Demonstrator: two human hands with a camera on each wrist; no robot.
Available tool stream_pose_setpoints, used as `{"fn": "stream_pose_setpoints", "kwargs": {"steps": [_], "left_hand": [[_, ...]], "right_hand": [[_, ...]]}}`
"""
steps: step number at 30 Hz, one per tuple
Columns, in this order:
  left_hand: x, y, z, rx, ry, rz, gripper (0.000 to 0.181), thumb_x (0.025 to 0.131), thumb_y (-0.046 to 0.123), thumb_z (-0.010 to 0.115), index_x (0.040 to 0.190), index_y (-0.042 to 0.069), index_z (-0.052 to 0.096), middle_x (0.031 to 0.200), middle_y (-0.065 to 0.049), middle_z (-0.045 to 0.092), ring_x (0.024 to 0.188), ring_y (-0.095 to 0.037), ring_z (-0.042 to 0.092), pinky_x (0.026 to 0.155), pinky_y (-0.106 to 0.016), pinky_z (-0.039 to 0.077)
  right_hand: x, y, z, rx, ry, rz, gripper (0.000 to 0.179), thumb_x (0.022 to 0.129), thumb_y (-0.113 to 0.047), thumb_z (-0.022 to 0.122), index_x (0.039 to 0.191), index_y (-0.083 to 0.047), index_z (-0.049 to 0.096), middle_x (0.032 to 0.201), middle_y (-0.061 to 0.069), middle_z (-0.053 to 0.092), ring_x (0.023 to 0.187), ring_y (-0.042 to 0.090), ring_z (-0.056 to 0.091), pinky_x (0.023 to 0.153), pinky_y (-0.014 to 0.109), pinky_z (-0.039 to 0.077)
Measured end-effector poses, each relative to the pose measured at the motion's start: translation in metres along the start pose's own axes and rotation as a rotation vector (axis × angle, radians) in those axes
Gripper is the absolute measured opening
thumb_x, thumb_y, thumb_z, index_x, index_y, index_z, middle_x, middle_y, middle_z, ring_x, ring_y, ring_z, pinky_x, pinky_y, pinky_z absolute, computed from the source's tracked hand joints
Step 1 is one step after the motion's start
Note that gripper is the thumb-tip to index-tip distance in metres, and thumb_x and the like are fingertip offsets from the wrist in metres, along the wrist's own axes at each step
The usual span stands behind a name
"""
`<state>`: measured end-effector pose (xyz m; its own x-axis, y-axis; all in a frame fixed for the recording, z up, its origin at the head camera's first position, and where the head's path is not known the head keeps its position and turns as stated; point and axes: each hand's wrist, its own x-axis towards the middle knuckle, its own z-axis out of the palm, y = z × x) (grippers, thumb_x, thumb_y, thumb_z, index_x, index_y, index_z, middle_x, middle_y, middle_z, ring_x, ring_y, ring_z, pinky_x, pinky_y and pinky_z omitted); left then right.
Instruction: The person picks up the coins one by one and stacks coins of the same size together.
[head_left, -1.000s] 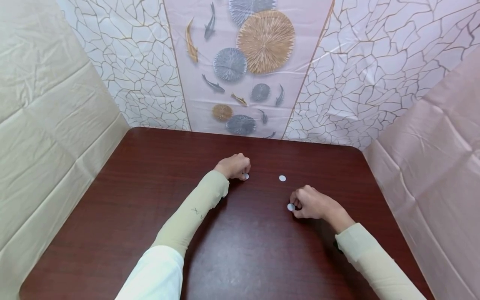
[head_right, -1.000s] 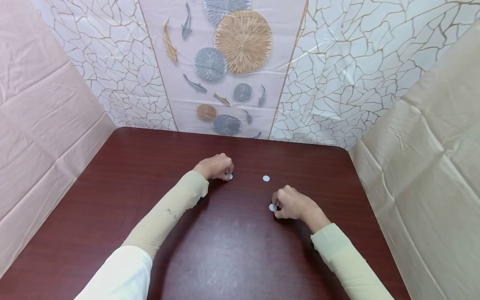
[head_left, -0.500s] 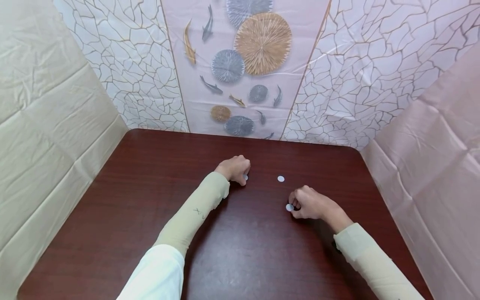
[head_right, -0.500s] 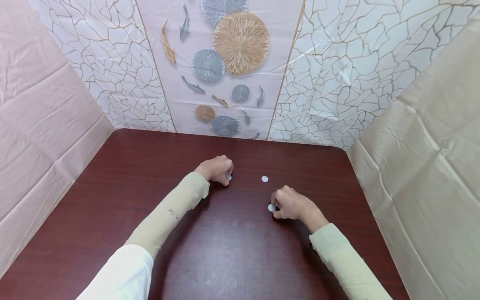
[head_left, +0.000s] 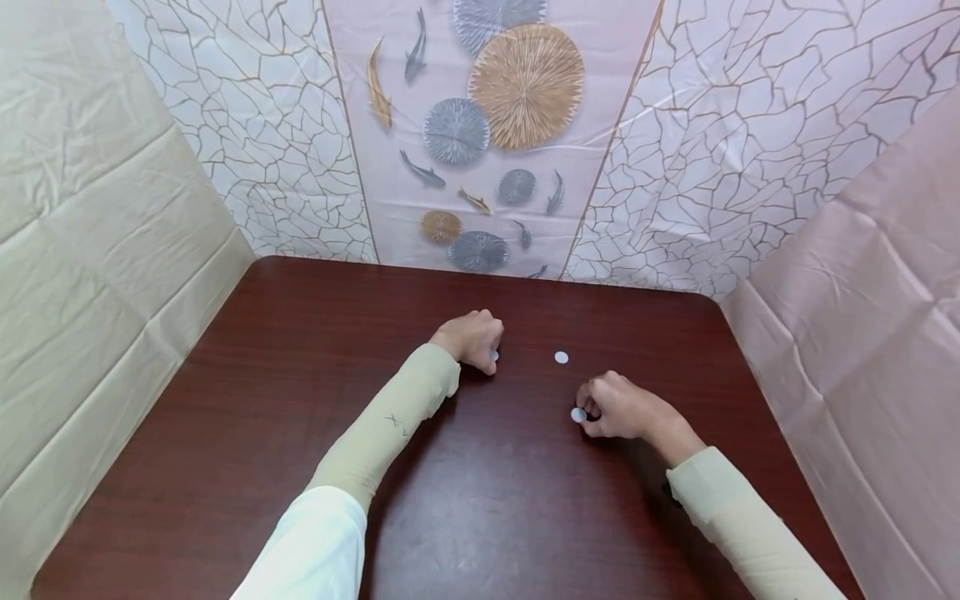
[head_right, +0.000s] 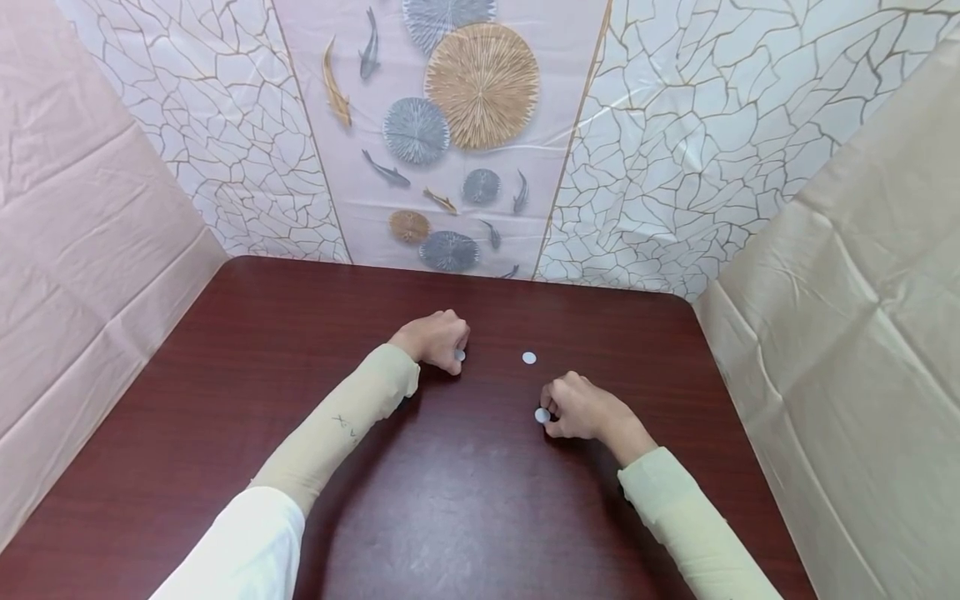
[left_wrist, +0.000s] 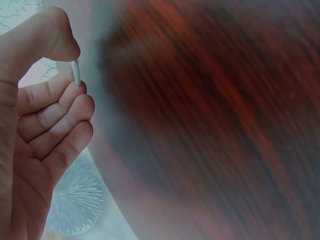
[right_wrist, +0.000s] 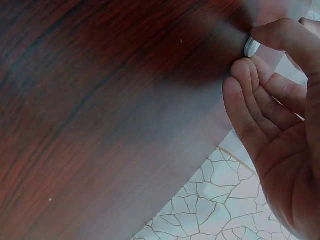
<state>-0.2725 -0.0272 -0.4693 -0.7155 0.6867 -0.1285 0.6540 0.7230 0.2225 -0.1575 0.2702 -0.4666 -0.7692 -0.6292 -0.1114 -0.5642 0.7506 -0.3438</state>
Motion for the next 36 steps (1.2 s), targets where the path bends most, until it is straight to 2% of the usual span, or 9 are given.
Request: {"fn": "stream_pose_setpoints", "kwargs": {"steps": [7,19,27,36], "left_hand": [[-0.007,0.006,-0.010,-0.013,-0.006,0.024,0.017,0.080,0.025,0.081,0.084,0.016,0.067,0.087,0.001,0.067,0.076,-0.015,0.064,0.069,-0.028,0.053],[-0.023,0.020,-0.016,-0.033,0.012,0.043,0.015,0.079,0.024,0.079,0.084,0.016,0.067,0.086,0.003,0.068,0.074,-0.015,0.064,0.069,-0.027,0.053],[-0.033,0.033,-0.012,-0.029,0.026,0.055,0.017,0.077,0.025,0.080,0.083,0.016,0.066,0.086,0.004,0.068,0.079,-0.016,0.063,0.072,-0.027,0.053],[-0.043,0.046,-0.003,-0.058,0.020,0.024,0.018,0.080,0.026,0.079,0.088,0.017,0.066,0.088,0.005,0.066,0.081,-0.016,0.060,0.074,-0.027,0.053]], "right_hand": [[0.001,0.001,0.000,0.000,0.003,-0.010,0.011,0.083,-0.009,0.083,0.090,-0.007,0.075,0.081,-0.002,0.071,0.073,0.005,0.064,0.066,0.021,0.055],[0.000,0.001,0.001,0.005,0.004,-0.010,0.011,0.082,-0.010,0.083,0.089,-0.006,0.075,0.081,-0.002,0.071,0.073,0.006,0.064,0.066,0.021,0.055],[0.002,0.002,0.001,0.001,0.012,-0.017,0.011,0.082,-0.010,0.083,0.089,-0.007,0.075,0.080,-0.003,0.071,0.073,0.005,0.064,0.066,0.021,0.055],[0.001,0.002,0.001,-0.006,0.008,-0.013,0.012,0.081,-0.010,0.083,0.089,-0.008,0.075,0.081,-0.003,0.070,0.073,0.005,0.064,0.066,0.021,0.054]]}}
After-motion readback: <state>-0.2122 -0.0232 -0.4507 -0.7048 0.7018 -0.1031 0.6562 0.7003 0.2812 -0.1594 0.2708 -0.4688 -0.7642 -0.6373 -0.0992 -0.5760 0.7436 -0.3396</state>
